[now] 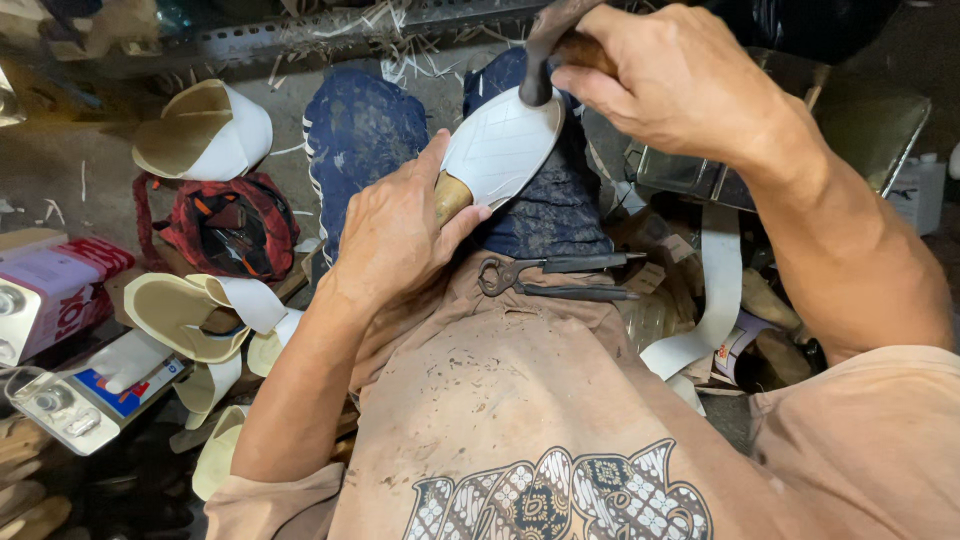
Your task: The person is assembling a white shoe upper onto a wooden last using a hammer and pincers to stretch and secure the material.
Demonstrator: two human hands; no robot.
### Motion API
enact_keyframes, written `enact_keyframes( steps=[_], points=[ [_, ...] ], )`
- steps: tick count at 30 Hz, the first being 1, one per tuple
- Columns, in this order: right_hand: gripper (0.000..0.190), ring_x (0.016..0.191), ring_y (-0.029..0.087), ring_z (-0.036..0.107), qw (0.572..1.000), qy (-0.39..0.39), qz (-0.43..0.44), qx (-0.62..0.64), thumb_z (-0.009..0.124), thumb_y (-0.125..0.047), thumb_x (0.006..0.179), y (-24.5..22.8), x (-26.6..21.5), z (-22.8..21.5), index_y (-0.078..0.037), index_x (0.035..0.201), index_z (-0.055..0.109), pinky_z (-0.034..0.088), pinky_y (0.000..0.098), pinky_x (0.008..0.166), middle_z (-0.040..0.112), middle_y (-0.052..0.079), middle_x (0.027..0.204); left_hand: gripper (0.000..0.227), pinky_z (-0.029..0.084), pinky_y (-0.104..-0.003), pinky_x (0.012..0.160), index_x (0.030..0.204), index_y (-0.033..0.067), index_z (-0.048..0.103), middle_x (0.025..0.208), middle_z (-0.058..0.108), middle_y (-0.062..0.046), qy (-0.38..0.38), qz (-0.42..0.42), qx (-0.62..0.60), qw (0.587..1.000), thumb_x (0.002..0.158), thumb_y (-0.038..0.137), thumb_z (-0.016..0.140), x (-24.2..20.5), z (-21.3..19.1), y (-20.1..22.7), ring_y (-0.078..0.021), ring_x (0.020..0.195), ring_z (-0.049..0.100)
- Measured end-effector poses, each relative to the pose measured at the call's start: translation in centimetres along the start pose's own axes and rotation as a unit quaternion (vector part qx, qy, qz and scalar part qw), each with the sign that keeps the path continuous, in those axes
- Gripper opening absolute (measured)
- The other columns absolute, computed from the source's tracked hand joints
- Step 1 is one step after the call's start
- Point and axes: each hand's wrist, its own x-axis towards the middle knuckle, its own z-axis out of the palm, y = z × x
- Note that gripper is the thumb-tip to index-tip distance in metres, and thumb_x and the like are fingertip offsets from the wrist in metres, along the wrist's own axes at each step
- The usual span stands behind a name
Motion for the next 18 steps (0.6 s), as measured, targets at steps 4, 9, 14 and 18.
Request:
enact_keyframes(
  steps=[4,9,14,18],
  points=[
    [0.016,0.073,0.028,0.052,0.987,0.110,-0.014,0.112,0.061,-0.010,0.118,0.3,-1.0,0.1,-0.001,0.106,0.057,0.041,0.0433,0.066,0.054,0.010,0.088,0.080,0.050,-0.062,0.073,0.151,0.0075,0.037,0.126,0.066,-0.023,0.002,-0.006,-0.012,1.000,0.093,0.054,0.065,0.1,0.1,-0.1,-0.0512,0.099,0.065],
    [0.027,0.089,0.052,0.063,0.996,0.055,0.018,0.061,0.065,-0.024,0.109,1.8,-1.1,1.2,0.002,0.114,0.064,0.046,0.0549,0.073,0.070,0.023,0.095,0.082,0.049,-0.061,0.078,0.153,0.0078,0.038,0.134,0.063,-0.023,-0.010,-0.011,-0.017,1.000,0.090,0.052,0.067,0.5,-0.7,-0.1,-0.0519,0.104,0.063],
    [0.031,0.076,0.055,0.060,0.991,0.093,0.052,0.079,0.060,-0.026,0.114,2.1,-2.7,3.8,0.005,0.112,0.057,0.044,0.0552,0.068,0.067,0.027,0.086,0.080,0.048,-0.064,0.074,0.151,0.0073,0.040,0.127,0.066,-0.025,-0.015,-0.013,-0.005,1.000,0.091,0.054,0.065,0.3,-0.6,0.0,-0.0553,0.099,0.063],
    [0.024,0.077,0.039,0.070,0.974,0.208,0.014,0.093,0.062,-0.013,0.118,1.3,-4.1,3.9,0.011,0.117,0.063,0.052,0.0451,0.068,0.071,0.024,0.097,0.078,0.046,-0.064,0.076,0.152,0.0120,0.039,0.134,0.063,-0.022,-0.050,-0.048,-0.035,0.997,0.089,0.052,0.064,0.5,-1.5,0.3,-0.0563,0.103,0.060]
  ],
)
